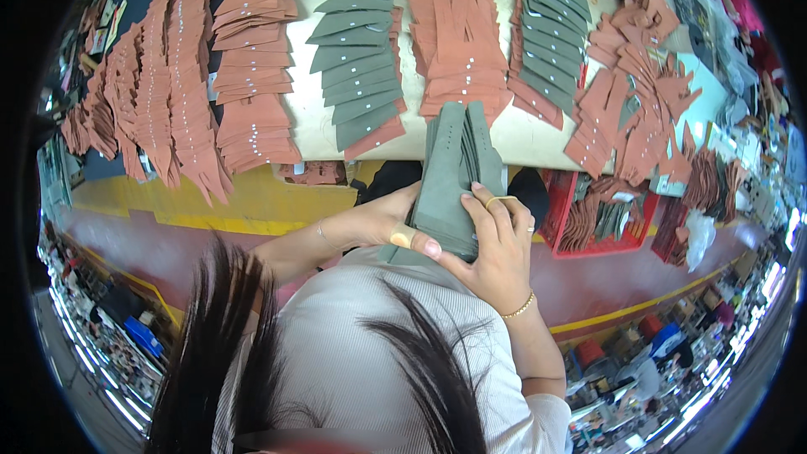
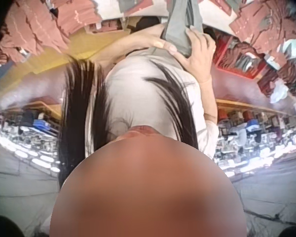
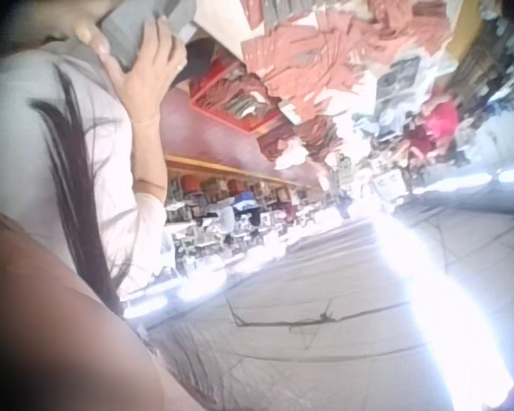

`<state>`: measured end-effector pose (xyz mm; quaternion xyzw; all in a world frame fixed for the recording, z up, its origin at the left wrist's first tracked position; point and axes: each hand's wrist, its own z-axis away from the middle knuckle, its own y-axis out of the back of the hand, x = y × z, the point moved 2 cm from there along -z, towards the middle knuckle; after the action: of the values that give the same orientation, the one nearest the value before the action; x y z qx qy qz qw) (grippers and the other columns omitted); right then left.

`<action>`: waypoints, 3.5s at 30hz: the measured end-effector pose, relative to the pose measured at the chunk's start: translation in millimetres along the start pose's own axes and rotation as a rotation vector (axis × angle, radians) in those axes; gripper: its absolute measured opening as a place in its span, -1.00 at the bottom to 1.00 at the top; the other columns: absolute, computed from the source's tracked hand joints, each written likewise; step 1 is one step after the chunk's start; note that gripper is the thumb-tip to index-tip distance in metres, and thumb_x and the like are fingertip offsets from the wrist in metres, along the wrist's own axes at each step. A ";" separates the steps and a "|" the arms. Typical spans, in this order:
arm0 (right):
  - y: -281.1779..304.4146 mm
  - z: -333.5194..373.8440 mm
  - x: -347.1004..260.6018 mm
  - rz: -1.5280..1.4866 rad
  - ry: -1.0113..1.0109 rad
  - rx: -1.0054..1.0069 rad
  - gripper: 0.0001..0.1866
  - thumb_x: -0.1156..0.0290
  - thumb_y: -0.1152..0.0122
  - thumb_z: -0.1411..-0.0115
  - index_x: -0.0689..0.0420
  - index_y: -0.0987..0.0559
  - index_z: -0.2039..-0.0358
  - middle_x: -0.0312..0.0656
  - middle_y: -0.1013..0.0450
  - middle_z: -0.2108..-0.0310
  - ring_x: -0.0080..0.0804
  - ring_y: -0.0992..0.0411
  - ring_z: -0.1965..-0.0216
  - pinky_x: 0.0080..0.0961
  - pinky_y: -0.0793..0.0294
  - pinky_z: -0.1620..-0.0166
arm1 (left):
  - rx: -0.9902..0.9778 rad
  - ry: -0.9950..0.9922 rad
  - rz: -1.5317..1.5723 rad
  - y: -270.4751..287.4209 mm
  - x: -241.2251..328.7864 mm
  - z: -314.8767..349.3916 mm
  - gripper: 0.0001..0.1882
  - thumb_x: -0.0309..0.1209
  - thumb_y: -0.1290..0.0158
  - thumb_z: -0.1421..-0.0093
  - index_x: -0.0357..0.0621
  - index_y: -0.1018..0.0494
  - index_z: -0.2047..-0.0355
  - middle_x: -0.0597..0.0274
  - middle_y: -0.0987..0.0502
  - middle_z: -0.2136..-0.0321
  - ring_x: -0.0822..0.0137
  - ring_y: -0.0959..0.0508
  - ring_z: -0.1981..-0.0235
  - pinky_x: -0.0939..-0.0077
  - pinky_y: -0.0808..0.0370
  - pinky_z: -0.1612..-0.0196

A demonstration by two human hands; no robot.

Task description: The person repeatedly picks up green fabric belt pieces with metal buckles and places them onto stacks of pink fabric pieces on a table. The person aligns and stacks the pieces in neat piles throughout the clip.

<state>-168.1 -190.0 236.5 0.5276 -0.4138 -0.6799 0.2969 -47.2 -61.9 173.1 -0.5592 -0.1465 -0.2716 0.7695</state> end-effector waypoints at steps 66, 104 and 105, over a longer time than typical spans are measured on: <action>68.7 -55.7 353.8 -0.700 -0.145 0.747 -0.65 0.39 -0.18 -0.26 0.32 -0.49 0.00 -0.26 -0.50 0.21 -0.61 -0.37 0.22 -0.64 -0.35 0.13 | 0.739 -0.421 -0.139 161.7 17.8 -145.3 -0.04 -0.66 -0.02 0.26 -0.27 -0.11 -0.30 0.07 -0.37 -0.09 0.17 -0.38 -0.15 0.39 -0.29 -0.23; -118.5 -47.6 290.8 -0.067 0.095 0.180 -0.66 0.41 -0.28 -0.06 0.16 -0.51 0.13 -0.09 -0.37 0.17 -0.09 -0.35 0.12 -0.22 -0.37 0.05 | 1.254 -0.365 -1.612 139.3 -19.3 -134.9 -0.15 -0.27 -0.36 0.11 -0.35 -0.29 -0.18 -0.16 -0.31 -0.10 -0.09 -0.32 -0.14 0.17 -0.25 -0.21; -111.6 -46.5 300.4 -0.080 0.080 0.237 -0.69 0.41 -0.27 -0.07 0.15 -0.53 0.14 -0.08 -0.37 0.18 -0.10 -0.35 0.13 -0.22 -0.38 0.05 | 1.246 -0.356 -1.585 141.0 -17.9 -135.1 -0.18 -0.27 -0.36 0.10 -0.36 -0.34 -0.15 -0.14 -0.32 -0.09 -0.07 -0.33 -0.13 0.18 -0.26 -0.21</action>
<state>-199.8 -400.4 -7.7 0.6017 -0.4576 -0.6159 0.2217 9.8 -152.4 8.7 0.1655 -0.7014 -0.4907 0.4897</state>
